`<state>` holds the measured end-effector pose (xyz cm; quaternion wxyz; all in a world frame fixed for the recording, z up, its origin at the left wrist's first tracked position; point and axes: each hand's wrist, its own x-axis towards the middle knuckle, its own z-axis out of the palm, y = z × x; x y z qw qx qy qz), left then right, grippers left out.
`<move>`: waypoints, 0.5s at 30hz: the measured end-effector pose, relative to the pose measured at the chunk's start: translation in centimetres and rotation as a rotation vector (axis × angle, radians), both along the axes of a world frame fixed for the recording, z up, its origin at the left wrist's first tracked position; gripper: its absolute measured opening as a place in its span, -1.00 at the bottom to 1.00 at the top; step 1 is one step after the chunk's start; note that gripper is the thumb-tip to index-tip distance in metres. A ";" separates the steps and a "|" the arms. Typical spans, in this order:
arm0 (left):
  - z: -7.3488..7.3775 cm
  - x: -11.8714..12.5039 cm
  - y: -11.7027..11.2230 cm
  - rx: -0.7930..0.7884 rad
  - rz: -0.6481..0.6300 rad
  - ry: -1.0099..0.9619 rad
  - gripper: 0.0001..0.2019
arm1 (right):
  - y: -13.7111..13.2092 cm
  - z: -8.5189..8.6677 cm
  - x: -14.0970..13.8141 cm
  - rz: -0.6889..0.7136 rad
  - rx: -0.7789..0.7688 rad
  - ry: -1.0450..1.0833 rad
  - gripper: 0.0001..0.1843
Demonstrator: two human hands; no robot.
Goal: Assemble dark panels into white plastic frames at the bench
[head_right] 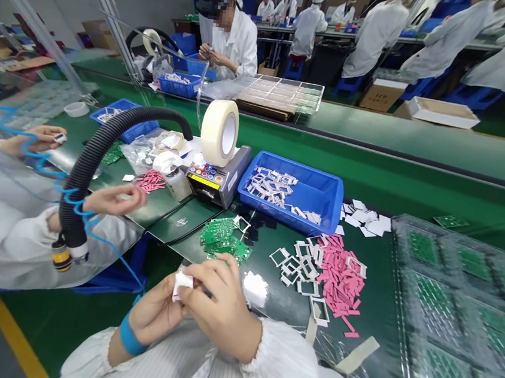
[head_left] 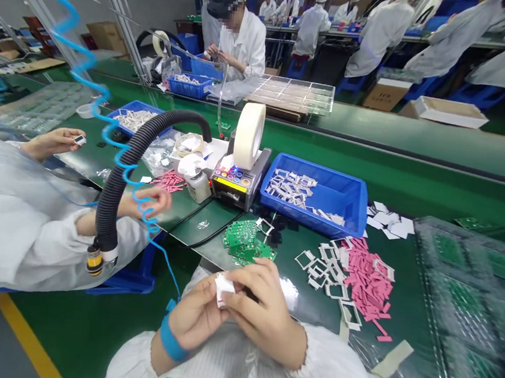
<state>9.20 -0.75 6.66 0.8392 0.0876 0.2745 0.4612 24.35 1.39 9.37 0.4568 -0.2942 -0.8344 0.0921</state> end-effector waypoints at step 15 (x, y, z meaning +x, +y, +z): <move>-1.5 -2.2 1.2 0.039 0.270 0.233 -0.57 | 9.6 -4.7 2.6 -0.289 -0.259 -0.480 -0.81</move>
